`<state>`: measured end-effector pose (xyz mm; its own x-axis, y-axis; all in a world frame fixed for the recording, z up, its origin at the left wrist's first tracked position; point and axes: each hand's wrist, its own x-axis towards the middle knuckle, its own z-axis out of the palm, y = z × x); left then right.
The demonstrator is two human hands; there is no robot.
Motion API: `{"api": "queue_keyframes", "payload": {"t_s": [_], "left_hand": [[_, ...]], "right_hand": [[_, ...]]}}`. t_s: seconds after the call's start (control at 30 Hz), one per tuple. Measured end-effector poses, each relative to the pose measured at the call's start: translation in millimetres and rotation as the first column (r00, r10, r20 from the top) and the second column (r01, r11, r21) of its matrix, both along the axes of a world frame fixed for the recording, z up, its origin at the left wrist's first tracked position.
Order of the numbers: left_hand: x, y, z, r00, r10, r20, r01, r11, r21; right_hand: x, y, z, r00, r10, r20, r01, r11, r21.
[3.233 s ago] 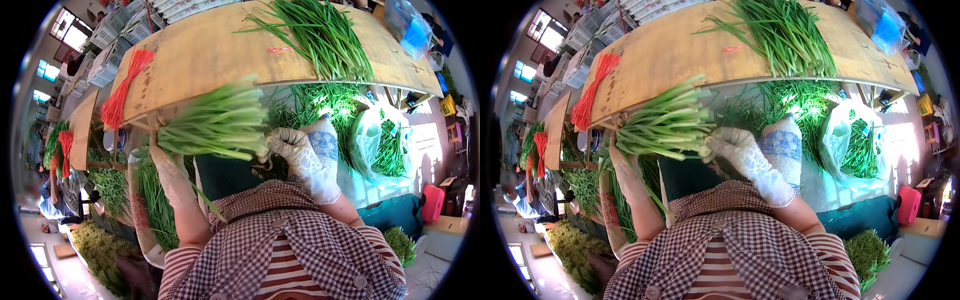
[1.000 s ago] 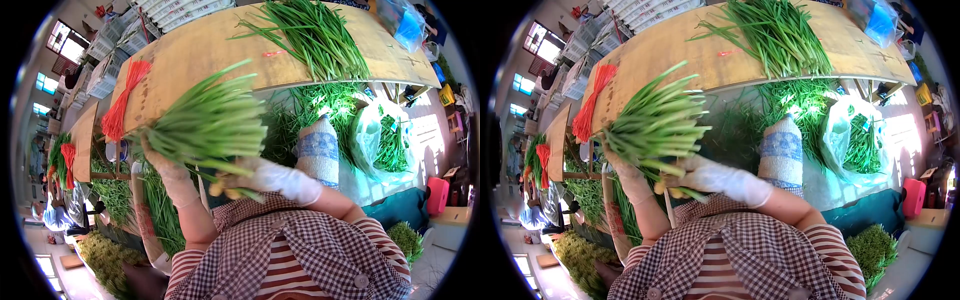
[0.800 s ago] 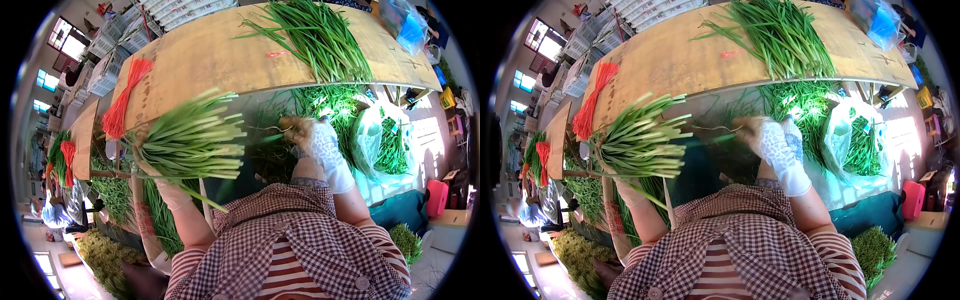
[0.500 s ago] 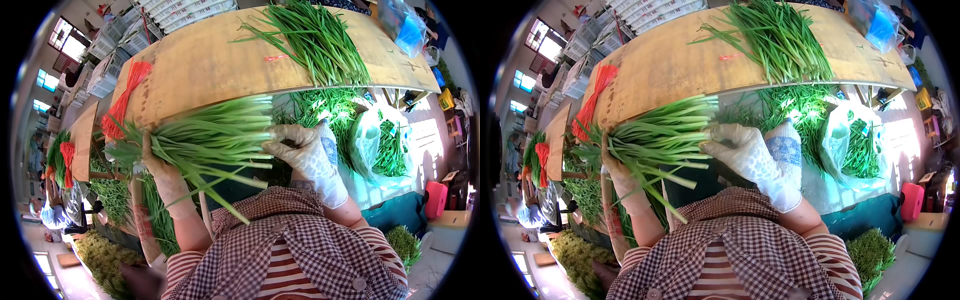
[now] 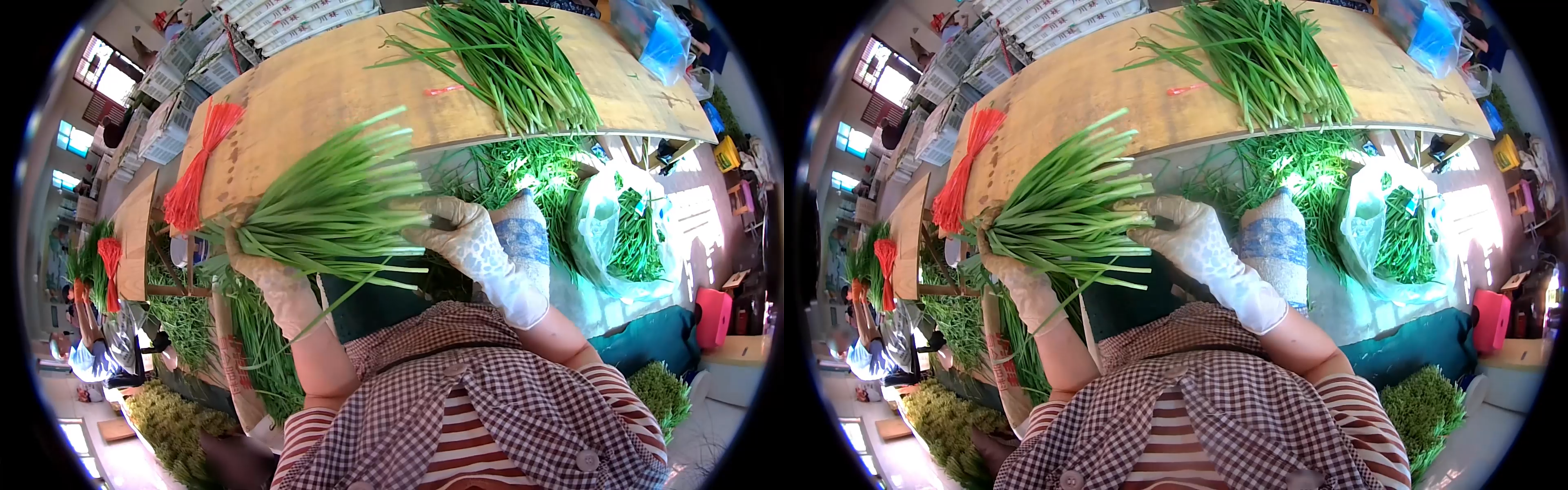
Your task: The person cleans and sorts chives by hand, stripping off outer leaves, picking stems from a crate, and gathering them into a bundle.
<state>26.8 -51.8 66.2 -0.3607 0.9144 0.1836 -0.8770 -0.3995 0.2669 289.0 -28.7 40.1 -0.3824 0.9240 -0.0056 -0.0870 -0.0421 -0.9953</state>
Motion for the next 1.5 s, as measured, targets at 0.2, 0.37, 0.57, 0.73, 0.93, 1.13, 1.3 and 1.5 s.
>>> {"api": "queue_keyframes", "payload": {"t_s": [0.2, 0.37, 0.57, 0.73, 0.93, 1.13, 1.3, 1.5], "left_hand": [[-11.0, 6.6, -17.9, 0.973, 0.217, -0.074, -0.226, 0.959, -0.169], [1.7, 5.0, -5.5, 0.988, 0.151, 0.027, -0.145, 0.975, -0.168], [-12.1, 13.5, -21.8, 0.973, 0.23, -0.017, -0.228, 0.948, -0.223], [-17.0, 2.1, 0.8, 0.953, 0.276, -0.124, -0.298, 0.928, -0.224], [-25.1, -9.9, 6.5, 0.961, 0.25, -0.122, -0.261, 0.962, -0.082], [-13.7, 3.9, -1.8, 0.986, 0.137, 0.098, -0.14, 0.99, 0.033], [-16.0, -3.1, -1.6, 0.999, 0.053, -0.011, -0.05, 0.988, 0.143], [10.1, -5.2, 5.9, 1.0, -0.004, -0.03, 0.007, 0.995, 0.102]], "right_hand": [[-8.6, 17.3, -9.1, 0.985, 0.048, 0.166, -0.109, 0.917, 0.384], [-18.4, 8.8, -3.9, 0.933, -0.256, 0.253, -0.01, 0.685, 0.728], [-7.4, 2.1, 6.8, 0.973, -0.083, 0.215, -0.051, 0.832, 0.553], [36.8, 10.7, -45.2, 0.991, -0.023, -0.129, 0.054, 0.969, 0.242], [77.8, 33.7, -67.4, 0.897, -0.178, 0.405, 0.129, 0.981, 0.147], [5.2, 8.2, -18.8, 0.879, 0.114, -0.462, -0.335, 0.838, -0.431], [14.0, 6.9, -22.5, 0.779, 0.274, -0.563, -0.556, 0.717, -0.42], [-2.3, 19.4, -29.7, 0.763, 0.482, -0.43, -0.609, 0.76, -0.228]]}}
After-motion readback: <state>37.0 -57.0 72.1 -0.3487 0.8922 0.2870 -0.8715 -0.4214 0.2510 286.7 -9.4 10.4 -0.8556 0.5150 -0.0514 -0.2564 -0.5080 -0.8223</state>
